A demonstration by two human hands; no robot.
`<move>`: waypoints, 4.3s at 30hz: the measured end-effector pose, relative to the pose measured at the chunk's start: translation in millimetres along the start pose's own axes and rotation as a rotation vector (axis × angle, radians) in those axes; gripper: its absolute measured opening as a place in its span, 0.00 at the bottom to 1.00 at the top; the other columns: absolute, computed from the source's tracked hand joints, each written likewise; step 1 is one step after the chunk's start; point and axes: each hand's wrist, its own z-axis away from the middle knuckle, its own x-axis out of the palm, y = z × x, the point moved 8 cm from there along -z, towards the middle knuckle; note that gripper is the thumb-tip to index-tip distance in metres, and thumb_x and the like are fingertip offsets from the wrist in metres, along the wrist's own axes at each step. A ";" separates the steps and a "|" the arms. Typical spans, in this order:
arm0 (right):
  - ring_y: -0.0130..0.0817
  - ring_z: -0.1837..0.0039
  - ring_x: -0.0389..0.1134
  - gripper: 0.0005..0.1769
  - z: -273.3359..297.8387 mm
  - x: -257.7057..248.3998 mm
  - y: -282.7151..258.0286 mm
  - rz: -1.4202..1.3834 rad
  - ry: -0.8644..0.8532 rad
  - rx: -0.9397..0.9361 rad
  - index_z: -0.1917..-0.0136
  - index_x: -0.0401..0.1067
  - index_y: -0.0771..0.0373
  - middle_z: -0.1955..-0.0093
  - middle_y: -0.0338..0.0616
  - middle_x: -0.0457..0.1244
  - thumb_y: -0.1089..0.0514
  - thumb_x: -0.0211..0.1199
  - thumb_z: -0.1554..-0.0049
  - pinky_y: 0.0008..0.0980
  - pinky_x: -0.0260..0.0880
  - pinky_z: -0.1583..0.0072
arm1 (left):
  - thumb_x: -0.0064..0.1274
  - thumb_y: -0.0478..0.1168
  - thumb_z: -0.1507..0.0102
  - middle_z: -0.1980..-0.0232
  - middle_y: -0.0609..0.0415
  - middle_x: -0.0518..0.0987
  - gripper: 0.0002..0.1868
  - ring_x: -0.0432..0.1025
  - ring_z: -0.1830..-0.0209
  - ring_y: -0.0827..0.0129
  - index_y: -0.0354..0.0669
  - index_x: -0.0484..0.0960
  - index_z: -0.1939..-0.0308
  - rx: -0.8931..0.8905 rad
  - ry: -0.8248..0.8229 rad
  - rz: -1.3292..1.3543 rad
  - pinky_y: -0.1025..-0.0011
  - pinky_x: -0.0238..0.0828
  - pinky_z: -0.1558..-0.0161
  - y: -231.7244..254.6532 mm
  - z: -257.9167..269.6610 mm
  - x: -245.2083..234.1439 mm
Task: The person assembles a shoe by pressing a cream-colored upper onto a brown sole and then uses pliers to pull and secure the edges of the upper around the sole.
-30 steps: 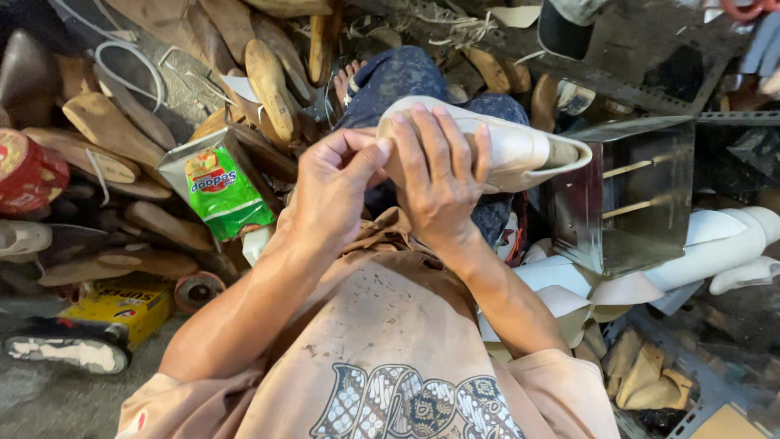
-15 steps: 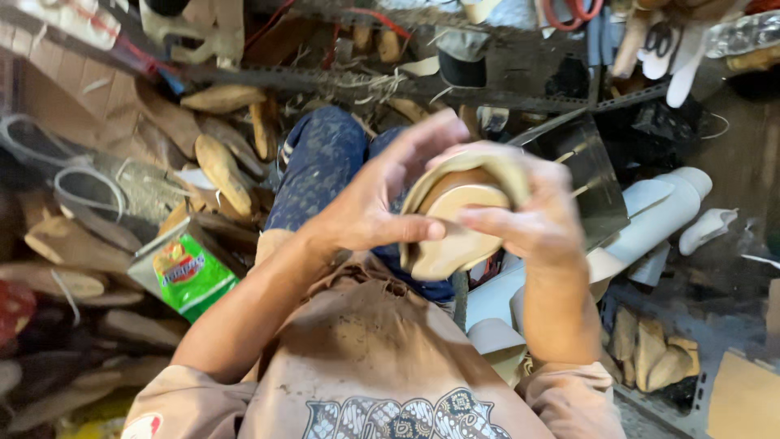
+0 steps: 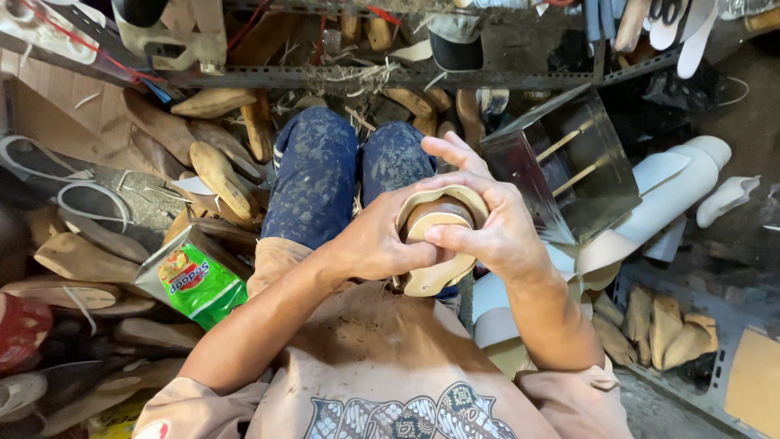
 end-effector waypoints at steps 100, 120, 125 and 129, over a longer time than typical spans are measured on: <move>0.29 0.52 0.68 0.40 16.1 -217.4 124.5 -0.469 0.345 0.305 0.24 0.60 0.67 0.53 0.38 0.64 0.46 0.61 0.44 0.33 0.71 0.43 | 0.54 0.34 0.41 0.38 0.30 0.74 0.30 0.75 0.37 0.45 0.25 0.65 0.37 0.097 0.920 -0.326 0.52 0.74 0.25 80.8 93.2 -161.6; 0.33 0.50 0.69 0.26 62.9 36.5 39.2 -0.022 -0.203 0.453 0.31 0.65 0.71 0.54 0.44 0.67 0.53 0.51 0.38 0.33 0.73 0.44 | 0.60 0.38 0.34 0.44 0.53 0.80 0.18 0.76 0.46 0.70 0.42 0.75 0.41 0.325 0.315 -0.407 0.73 0.73 0.41 97.4 63.9 -104.7; 0.29 0.37 0.71 0.30 73.9 41.9 -8.8 0.123 -0.351 0.565 0.26 0.64 0.59 0.37 0.40 0.70 0.48 0.51 0.39 0.33 0.67 0.32 | 0.54 0.43 0.31 0.38 0.50 0.79 0.20 0.76 0.38 0.56 0.45 0.72 0.37 0.385 0.194 -0.751 0.42 0.58 0.28 75.8 68.4 -76.8; 0.27 0.29 0.69 0.27 88.2 43.1 -17.8 0.099 -0.407 0.665 0.29 0.70 0.60 0.32 0.39 0.72 0.53 0.55 0.40 0.31 0.60 0.27 | 0.49 0.42 0.32 0.40 0.47 0.79 0.18 0.75 0.38 0.49 0.42 0.73 0.39 0.419 0.149 -0.816 0.37 0.56 0.30 69.7 68.5 -60.7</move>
